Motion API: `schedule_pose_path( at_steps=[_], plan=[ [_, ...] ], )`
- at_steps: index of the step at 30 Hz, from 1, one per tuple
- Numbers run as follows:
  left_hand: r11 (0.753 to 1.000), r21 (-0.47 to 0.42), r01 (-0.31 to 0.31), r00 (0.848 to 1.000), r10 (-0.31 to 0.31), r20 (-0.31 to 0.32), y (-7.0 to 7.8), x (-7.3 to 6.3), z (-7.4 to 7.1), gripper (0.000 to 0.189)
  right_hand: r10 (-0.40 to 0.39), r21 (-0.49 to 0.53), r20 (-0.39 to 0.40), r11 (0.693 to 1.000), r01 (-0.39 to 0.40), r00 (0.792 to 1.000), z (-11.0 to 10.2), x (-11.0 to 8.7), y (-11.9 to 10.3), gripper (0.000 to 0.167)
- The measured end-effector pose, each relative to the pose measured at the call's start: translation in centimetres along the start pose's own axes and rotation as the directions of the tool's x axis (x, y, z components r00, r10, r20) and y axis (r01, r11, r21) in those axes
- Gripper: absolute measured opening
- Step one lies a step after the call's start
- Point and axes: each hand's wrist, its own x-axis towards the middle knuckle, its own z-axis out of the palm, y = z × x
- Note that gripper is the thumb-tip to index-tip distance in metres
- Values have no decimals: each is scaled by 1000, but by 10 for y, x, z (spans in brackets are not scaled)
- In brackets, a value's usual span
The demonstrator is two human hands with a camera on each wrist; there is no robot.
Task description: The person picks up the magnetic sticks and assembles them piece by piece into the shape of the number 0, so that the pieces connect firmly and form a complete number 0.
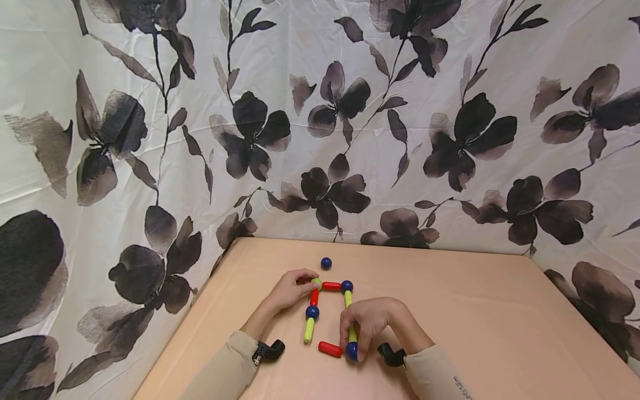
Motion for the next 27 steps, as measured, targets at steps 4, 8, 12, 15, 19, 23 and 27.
schedule_pose_path(
  at_steps=[4,8,12,15,19,23,27],
  plan=[
    [1000,-4,-1,1000,1,1,0,0,0,34,53,-4,-13,999,-54,998,1,1,-2,28],
    [1000,-6,-5,1000,5,5,-1,0,0,34,76,-14,-22,997,-76,997,2,2,-5,28],
    [1000,-7,-5,1000,5,7,-1,-1,-1,34,74,-20,-27,997,-74,997,3,2,-7,28],
    [1000,-5,-7,1000,7,6,-2,0,-1,34,79,-24,-33,997,-79,996,3,2,-9,28],
    [1000,1,-10,1000,10,9,-3,1,-1,34,101,-22,-42,994,-102,994,3,2,-12,29],
    [1000,-10,-5,1000,5,8,-3,0,-1,35,112,-27,-54,993,-114,992,5,3,-12,30],
    [1000,-14,-8,1000,8,4,-3,1,0,34,114,-36,-61,993,-116,992,5,3,-11,30]
  ],
)
